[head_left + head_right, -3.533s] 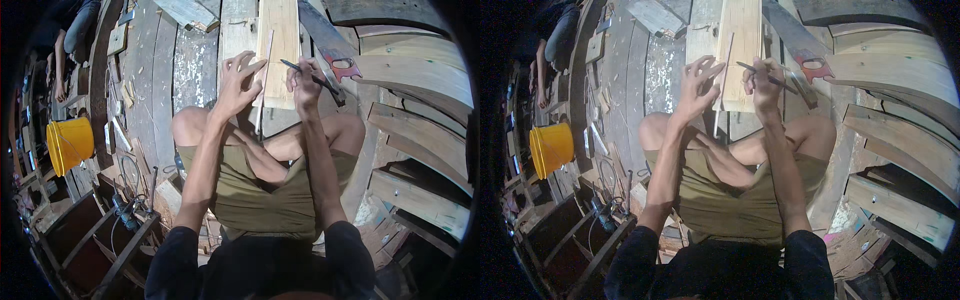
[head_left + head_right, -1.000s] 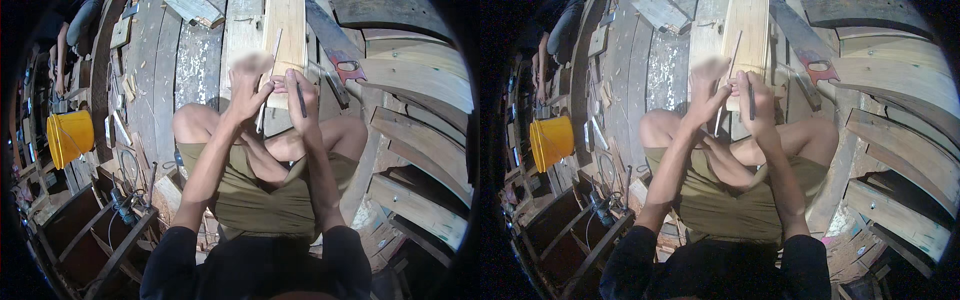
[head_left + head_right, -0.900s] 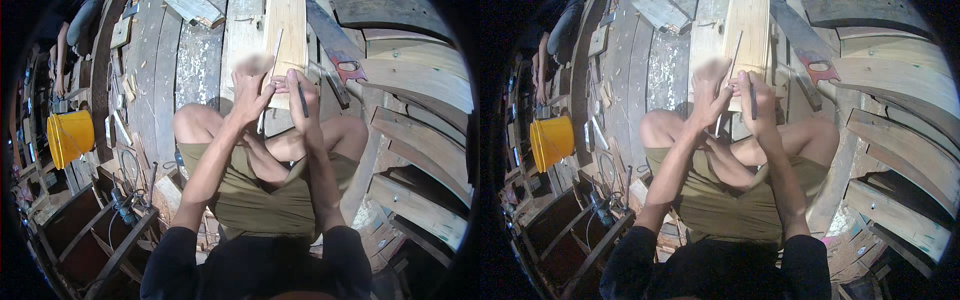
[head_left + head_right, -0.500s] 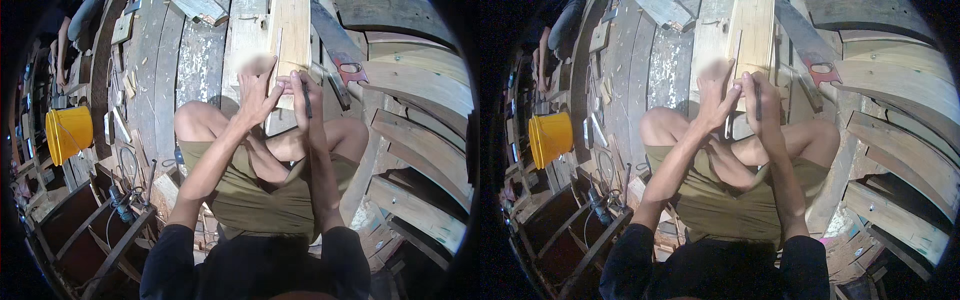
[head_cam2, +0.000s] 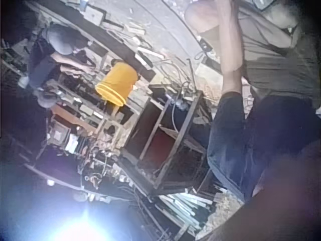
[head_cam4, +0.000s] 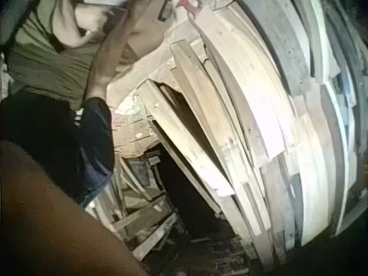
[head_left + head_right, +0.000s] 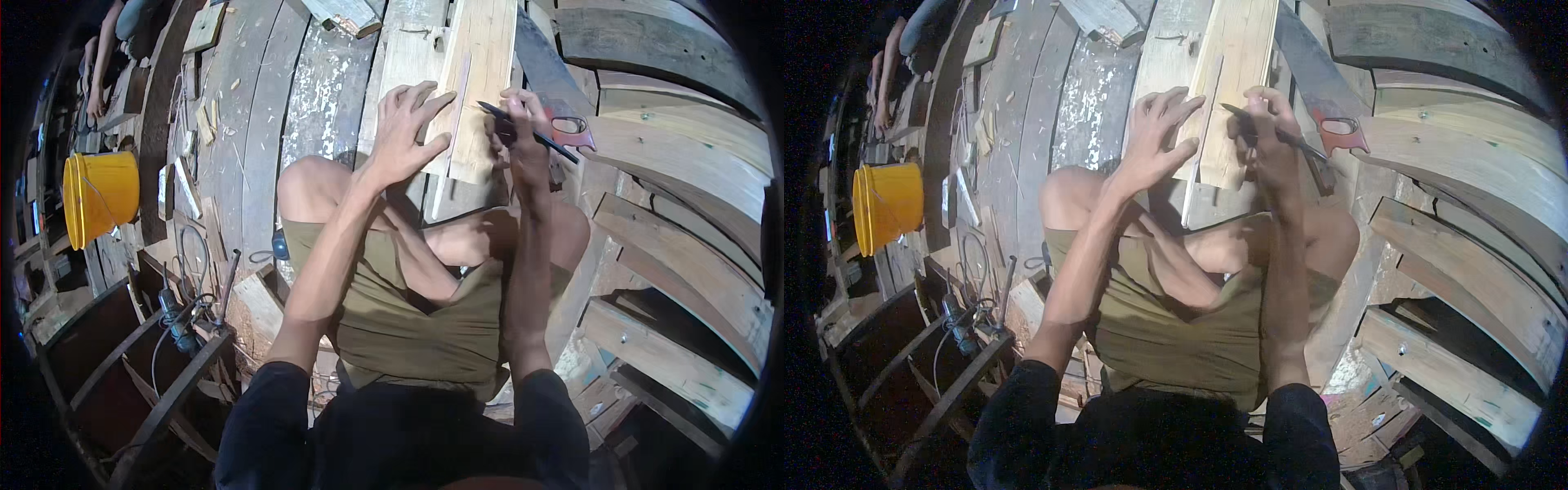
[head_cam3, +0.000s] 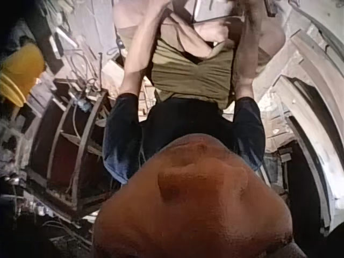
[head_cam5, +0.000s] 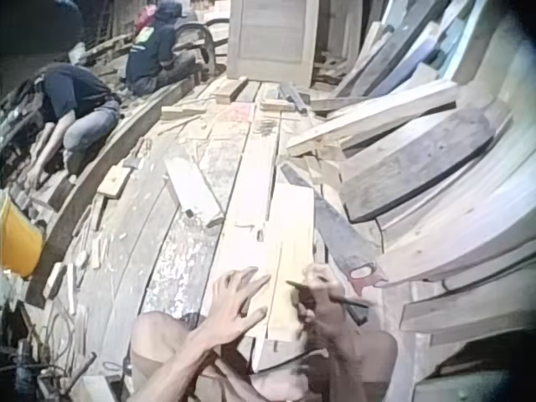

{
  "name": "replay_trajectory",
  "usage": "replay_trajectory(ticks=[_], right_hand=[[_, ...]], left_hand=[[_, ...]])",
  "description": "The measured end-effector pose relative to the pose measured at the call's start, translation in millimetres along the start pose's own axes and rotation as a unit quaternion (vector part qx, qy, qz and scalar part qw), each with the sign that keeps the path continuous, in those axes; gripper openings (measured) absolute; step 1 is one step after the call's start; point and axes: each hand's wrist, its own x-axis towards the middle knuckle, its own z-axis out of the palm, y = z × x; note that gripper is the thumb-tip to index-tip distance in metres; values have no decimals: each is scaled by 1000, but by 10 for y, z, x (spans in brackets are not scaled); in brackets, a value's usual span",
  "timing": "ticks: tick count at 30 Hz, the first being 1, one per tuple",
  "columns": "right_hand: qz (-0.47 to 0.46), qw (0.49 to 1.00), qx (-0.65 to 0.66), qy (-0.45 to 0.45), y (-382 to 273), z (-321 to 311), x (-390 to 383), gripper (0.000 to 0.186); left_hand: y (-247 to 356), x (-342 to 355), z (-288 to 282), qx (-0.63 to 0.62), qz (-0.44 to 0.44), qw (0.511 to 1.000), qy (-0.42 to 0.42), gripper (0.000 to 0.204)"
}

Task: Mark, saw, and chisel a piece of wood while sitting on a workshop floor.

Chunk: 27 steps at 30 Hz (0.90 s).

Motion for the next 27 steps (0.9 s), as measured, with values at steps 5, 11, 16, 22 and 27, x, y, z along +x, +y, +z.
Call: replay_trajectory(ticks=[5, 11, 16, 22, 27], right_hand=[[-31, 999, 39, 18, 313, -1, 141, 25], [-34, 999, 32, 24, 352, 11, 135, 25], [-80, 996, -25, 41, 443, 33, 139, 28], [-171, 982, -42, 69, 506, 59, 159, 31], [-178, 976, -95, 78, 466, 123, 132, 29]], left_hand=[[24, 0, 27, -22, -9, 1000, -2, 63], [26, 3, 20, 12, 4, 1000, -10, 58], [47, -15, 17, -1, -12, 1000, -12, 57], [52, -16, 39, -1, -16, 1000, -5, 56], [40, -30, 24, 15, -10, 1000, -2, 58]])
